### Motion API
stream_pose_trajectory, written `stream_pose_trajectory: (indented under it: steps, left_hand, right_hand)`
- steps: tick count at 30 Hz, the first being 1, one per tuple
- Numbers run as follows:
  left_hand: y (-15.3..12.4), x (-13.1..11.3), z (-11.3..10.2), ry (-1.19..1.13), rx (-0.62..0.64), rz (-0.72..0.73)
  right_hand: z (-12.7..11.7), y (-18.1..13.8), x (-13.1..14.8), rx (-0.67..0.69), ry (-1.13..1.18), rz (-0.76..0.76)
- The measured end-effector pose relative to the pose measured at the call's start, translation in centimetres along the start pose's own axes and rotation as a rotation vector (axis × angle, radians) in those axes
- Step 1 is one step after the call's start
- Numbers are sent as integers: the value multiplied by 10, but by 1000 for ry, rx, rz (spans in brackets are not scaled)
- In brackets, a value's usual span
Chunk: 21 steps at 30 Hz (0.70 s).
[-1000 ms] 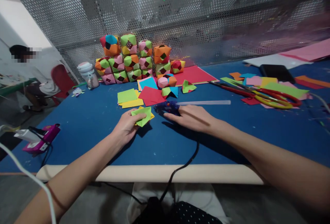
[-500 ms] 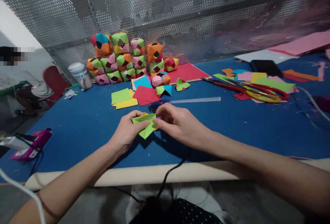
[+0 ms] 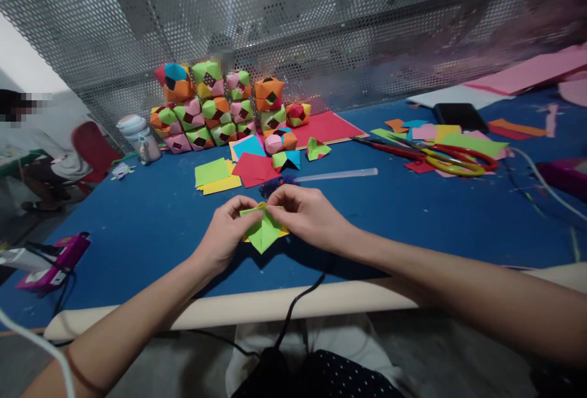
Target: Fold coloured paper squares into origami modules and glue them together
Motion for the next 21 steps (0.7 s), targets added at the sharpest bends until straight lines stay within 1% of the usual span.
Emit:
stream_pose_trajectory:
  steps: [3, 7, 10, 16, 19, 21]
  left_hand:
    - [0, -3, -4, 15, -72, 39]
    - [1, -4, -7, 66, -122, 76]
    - [2, -4, -7, 68, -124, 87]
    - [2, -6, -6, 42, -99, 73]
    - [1, -5, -6, 71, -102, 55]
    - [0, -6, -5, 122, -101, 58]
  right_hand:
    - [-2, 0, 0, -7, -1, -1]
    - [0, 0, -1, 10, 18, 2]
    - [2, 0, -1, 31, 53, 1]
    - [2, -1, 6, 67, -7, -59]
    - [0, -1, 10, 63, -7, -44]
    - [0, -1, 10, 53, 15, -6]
Point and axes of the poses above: each hand's wrist, its own y-axis towards the middle knuckle, its own z-axis out of the palm, x = y × z, the point moved 5 cm from there along y, towards the middle knuckle, and after that the axes turned 9 degrees about y, right-handed, at the moved point
